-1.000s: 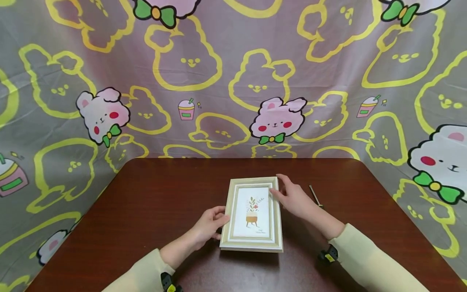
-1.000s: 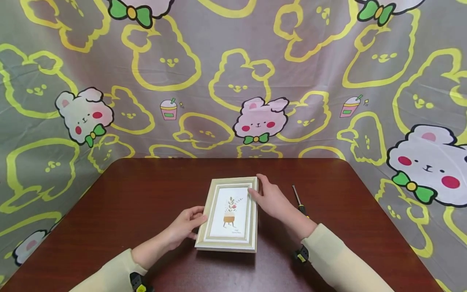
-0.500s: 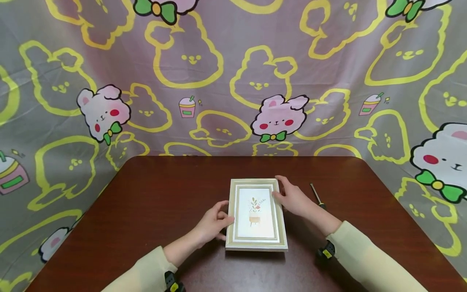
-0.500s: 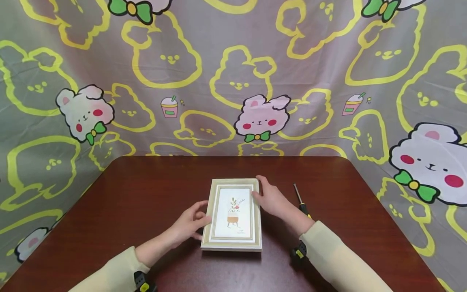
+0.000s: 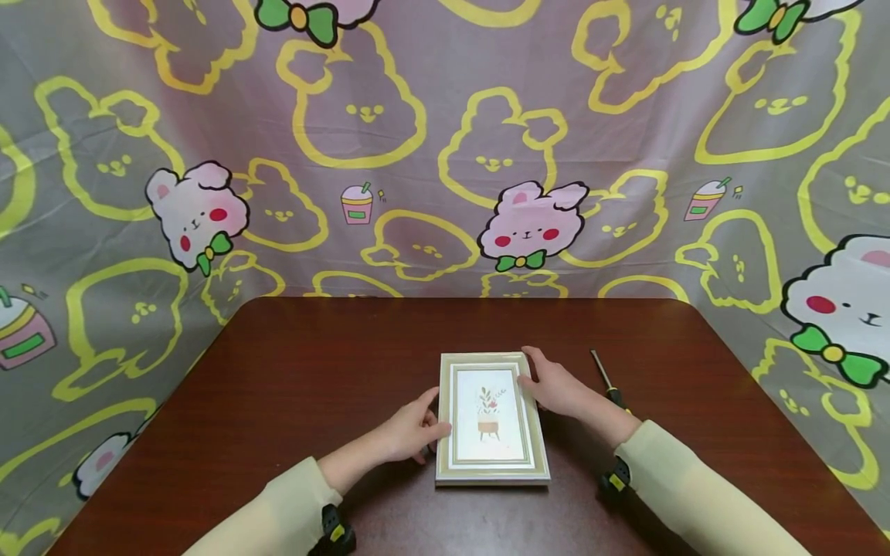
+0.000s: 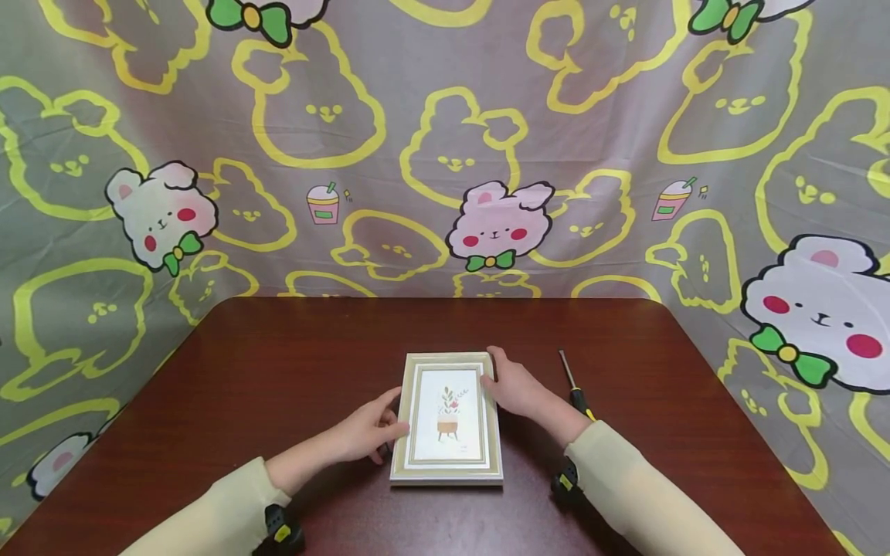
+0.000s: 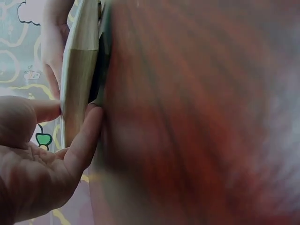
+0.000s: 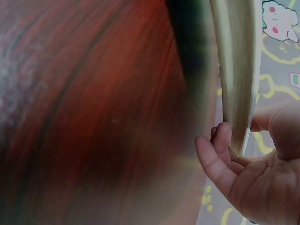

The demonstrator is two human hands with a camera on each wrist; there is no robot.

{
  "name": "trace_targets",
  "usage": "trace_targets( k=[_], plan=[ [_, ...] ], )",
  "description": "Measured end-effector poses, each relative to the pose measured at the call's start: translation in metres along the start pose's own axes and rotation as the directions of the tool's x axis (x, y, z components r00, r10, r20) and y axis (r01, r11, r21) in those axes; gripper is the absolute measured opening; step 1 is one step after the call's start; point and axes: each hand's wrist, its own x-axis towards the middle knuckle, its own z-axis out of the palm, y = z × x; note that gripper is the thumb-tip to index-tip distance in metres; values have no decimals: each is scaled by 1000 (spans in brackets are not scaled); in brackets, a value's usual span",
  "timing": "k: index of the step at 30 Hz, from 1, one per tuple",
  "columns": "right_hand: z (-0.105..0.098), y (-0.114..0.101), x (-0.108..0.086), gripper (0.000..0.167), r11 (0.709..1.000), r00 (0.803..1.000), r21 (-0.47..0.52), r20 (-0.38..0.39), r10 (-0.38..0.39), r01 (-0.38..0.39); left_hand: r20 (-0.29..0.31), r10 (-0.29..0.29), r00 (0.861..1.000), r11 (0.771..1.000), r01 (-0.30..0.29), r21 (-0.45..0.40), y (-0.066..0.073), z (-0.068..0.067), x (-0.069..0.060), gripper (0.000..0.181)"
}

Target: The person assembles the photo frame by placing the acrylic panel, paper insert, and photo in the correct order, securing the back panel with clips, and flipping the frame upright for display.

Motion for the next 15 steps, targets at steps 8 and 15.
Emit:
trace_targets(
  k=[8, 15],
  plan=[
    [3, 6, 5, 64, 997, 1000, -78, -2, -4, 4, 25, -20, 999, 991, 17, 130, 5, -2, 7, 74],
    [5, 9, 10, 60, 991, 999, -128, 21, -40, 42, 27, -28, 999, 977, 22, 212, 7, 0, 10, 73]
  ],
)
